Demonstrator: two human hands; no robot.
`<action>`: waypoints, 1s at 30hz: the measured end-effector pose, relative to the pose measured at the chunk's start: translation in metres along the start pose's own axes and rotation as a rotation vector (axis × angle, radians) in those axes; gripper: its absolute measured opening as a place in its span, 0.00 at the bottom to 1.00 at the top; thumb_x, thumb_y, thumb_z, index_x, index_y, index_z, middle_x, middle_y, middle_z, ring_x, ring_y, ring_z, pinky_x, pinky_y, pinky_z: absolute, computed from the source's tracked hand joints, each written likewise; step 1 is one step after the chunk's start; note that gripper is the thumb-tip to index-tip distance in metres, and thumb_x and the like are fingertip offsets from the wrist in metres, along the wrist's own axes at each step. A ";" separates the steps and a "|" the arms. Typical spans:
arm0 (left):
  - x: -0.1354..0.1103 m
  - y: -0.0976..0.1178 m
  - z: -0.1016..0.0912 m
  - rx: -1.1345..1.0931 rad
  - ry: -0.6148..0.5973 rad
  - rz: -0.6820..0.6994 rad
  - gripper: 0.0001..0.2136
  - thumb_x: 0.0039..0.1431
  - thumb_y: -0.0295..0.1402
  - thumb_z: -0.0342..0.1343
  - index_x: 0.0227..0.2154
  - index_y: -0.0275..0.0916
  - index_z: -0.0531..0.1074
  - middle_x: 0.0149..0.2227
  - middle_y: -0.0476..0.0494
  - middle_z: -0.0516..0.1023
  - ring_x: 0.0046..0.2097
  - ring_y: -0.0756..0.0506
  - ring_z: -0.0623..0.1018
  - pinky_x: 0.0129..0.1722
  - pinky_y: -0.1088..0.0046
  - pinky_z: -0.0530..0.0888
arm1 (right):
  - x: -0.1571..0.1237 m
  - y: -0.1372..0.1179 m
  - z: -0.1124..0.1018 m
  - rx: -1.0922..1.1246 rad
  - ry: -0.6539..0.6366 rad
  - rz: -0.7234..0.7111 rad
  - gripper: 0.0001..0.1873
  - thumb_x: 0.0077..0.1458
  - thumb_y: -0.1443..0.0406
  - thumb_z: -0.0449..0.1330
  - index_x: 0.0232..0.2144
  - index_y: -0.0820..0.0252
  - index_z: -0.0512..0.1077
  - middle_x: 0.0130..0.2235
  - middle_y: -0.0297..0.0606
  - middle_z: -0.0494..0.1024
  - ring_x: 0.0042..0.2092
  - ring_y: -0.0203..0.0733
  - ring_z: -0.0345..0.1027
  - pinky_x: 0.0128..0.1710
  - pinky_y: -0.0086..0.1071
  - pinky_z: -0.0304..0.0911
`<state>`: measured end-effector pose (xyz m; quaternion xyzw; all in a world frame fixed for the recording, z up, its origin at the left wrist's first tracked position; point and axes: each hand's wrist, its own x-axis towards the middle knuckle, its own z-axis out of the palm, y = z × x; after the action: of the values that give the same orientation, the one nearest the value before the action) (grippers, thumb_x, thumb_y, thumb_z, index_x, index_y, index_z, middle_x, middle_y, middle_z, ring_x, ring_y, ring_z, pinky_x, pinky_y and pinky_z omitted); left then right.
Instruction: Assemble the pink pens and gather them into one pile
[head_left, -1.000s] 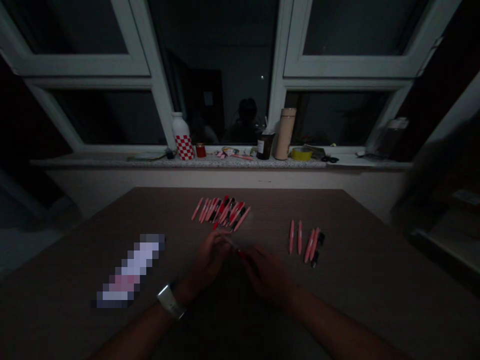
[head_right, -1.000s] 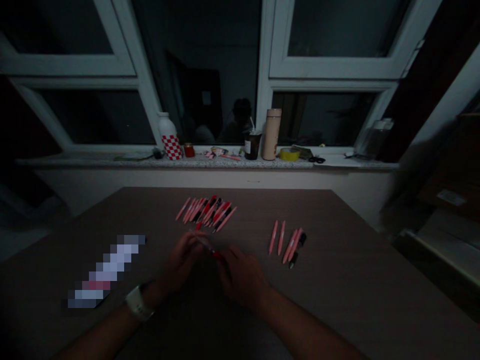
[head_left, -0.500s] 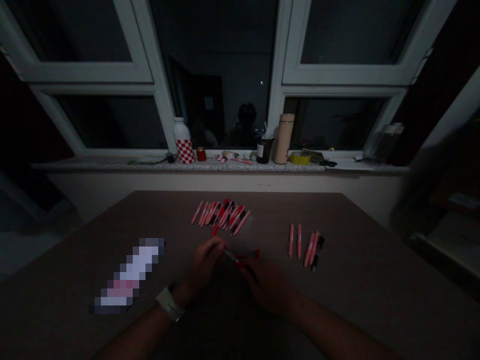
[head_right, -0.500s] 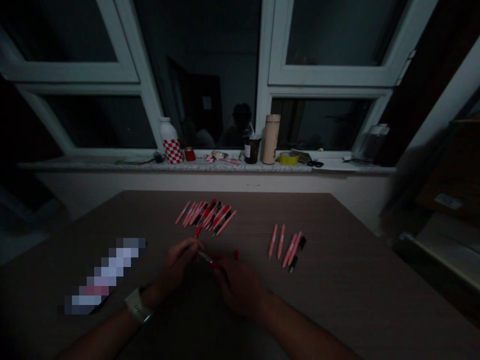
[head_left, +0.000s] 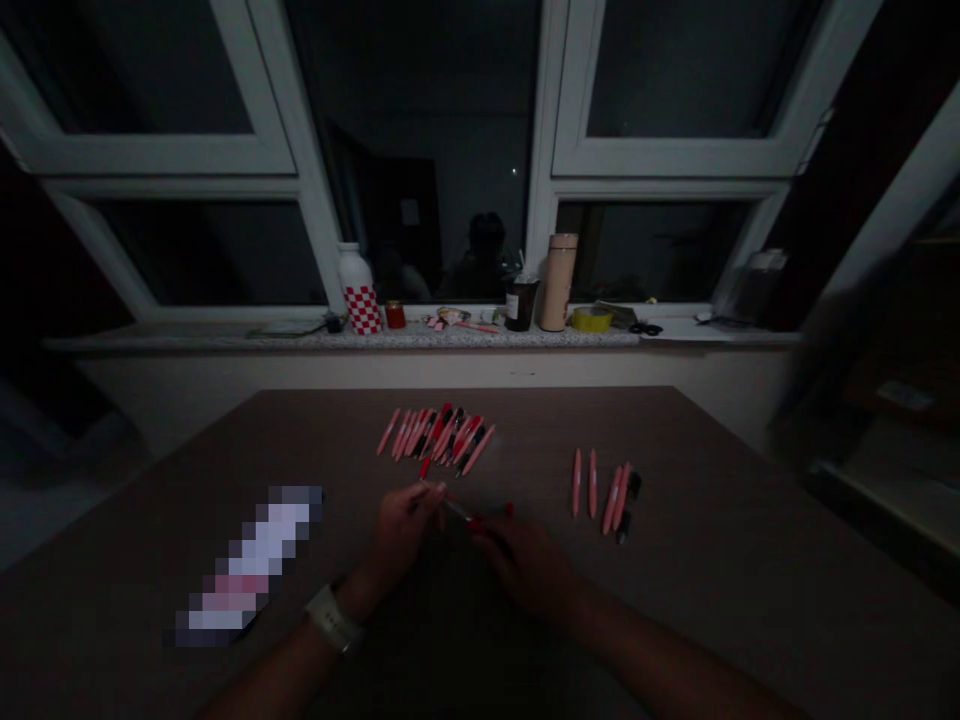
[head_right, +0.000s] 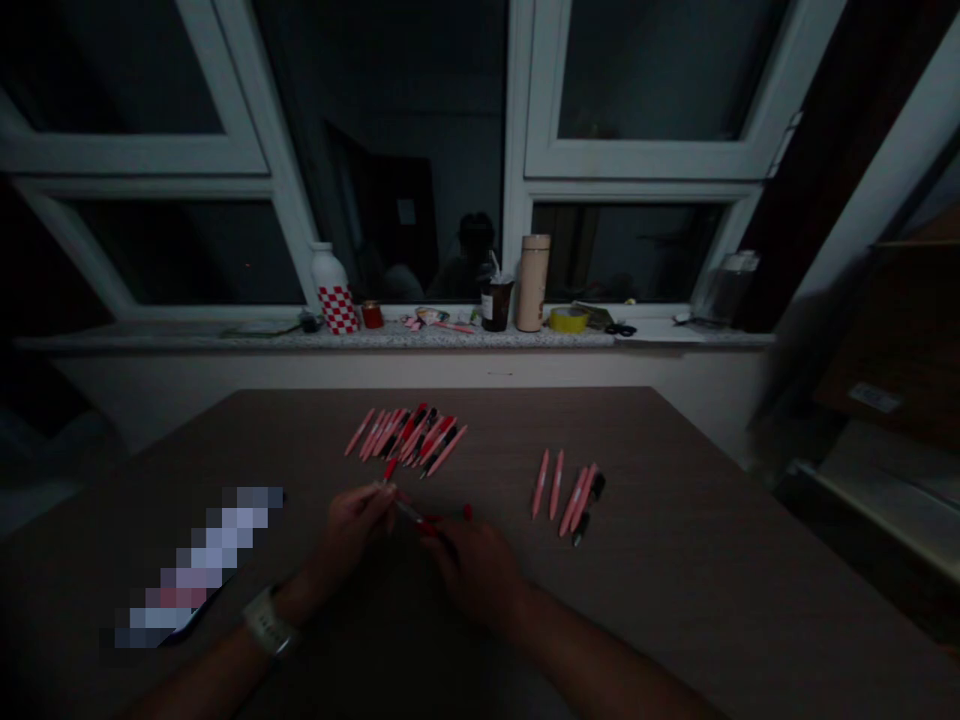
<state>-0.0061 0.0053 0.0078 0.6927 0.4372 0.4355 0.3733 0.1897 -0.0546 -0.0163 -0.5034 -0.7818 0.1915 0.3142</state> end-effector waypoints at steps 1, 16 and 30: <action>0.000 0.001 0.000 0.000 -0.005 -0.021 0.20 0.60 0.48 0.51 0.24 0.37 0.75 0.18 0.49 0.70 0.22 0.50 0.67 0.24 0.76 0.62 | 0.000 -0.001 0.000 -0.004 0.007 0.001 0.17 0.66 0.58 0.49 0.47 0.55 0.73 0.45 0.38 0.80 0.43 0.43 0.73 0.43 0.34 0.63; 0.002 -0.007 0.008 -0.435 -0.066 -0.193 0.19 0.58 0.50 0.53 0.37 0.36 0.71 0.18 0.56 0.58 0.20 0.53 0.57 0.20 0.79 0.54 | 0.001 -0.002 -0.004 0.170 -0.014 0.090 0.18 0.66 0.56 0.49 0.41 0.58 0.75 0.39 0.38 0.80 0.41 0.42 0.72 0.42 0.33 0.61; 0.006 -0.010 0.005 -0.270 0.096 -0.232 0.23 0.53 0.55 0.56 0.25 0.35 0.73 0.18 0.50 0.68 0.22 0.51 0.65 0.22 0.77 0.59 | 0.001 -0.002 0.002 0.029 0.045 0.032 0.14 0.63 0.59 0.54 0.45 0.54 0.76 0.40 0.37 0.81 0.40 0.43 0.74 0.40 0.33 0.62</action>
<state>-0.0023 0.0137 -0.0012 0.5595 0.4689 0.4769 0.4895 0.1865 -0.0546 -0.0165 -0.5156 -0.7635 0.1962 0.3358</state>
